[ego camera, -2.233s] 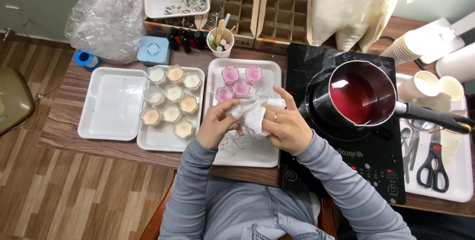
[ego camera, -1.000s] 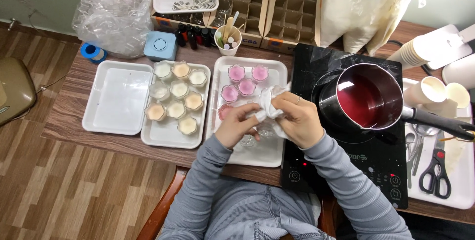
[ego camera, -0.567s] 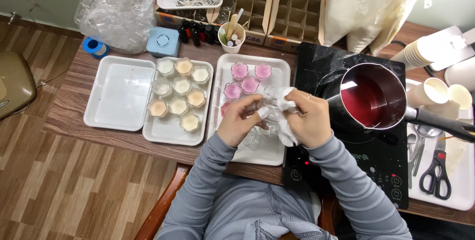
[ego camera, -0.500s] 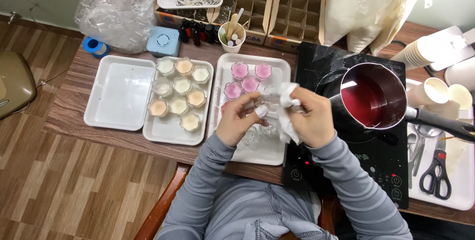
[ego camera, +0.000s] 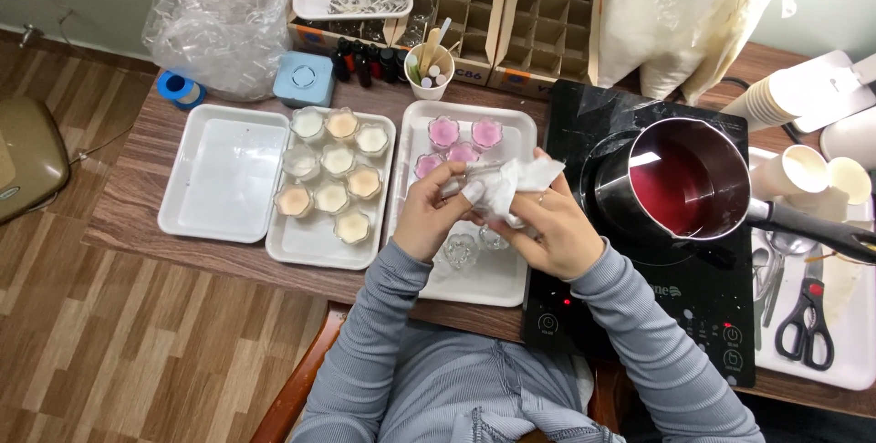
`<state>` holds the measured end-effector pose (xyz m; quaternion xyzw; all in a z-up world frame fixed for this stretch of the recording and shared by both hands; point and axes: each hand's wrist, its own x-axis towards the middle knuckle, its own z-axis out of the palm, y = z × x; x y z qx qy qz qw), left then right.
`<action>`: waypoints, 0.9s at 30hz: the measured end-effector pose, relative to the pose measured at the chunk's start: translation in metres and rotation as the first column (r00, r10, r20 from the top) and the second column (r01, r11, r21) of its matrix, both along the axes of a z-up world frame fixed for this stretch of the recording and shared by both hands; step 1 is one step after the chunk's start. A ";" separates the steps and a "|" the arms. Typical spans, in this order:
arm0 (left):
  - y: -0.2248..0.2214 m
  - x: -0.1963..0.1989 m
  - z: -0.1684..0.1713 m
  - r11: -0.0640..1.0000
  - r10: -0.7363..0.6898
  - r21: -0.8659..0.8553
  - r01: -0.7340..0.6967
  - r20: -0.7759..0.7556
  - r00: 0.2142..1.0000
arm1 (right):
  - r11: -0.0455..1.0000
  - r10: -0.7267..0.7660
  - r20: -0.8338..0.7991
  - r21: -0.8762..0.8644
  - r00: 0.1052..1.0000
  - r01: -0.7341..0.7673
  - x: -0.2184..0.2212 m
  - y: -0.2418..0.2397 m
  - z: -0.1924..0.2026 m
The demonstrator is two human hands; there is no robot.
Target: Cleaning small glass candle jars with a white cloth to prepare them for wax pouring.
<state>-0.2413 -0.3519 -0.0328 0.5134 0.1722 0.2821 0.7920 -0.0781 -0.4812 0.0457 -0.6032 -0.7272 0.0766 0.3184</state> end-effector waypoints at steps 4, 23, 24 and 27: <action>-0.002 0.001 0.000 0.998 -0.053 -0.016 0.053 0.036 0.998 | 0.991 0.051 0.016 0.124 0.999 -0.053 0.003 0.001 0.001; 0.005 -0.005 -0.015 0.951 -0.189 -0.260 0.166 -0.065 0.980 | 0.976 -0.043 0.429 0.211 0.902 -0.054 0.007 -0.009 -0.007; 0.005 -0.005 -0.014 0.938 -0.194 -0.316 0.145 -0.130 0.972 | 0.976 -0.030 0.470 0.203 0.882 -0.075 0.010 -0.009 -0.011; 0.005 -0.003 -0.043 0.953 -0.207 -0.250 0.172 -0.124 0.970 | 0.954 -0.003 0.415 0.274 0.910 -0.121 0.002 -0.008 -0.007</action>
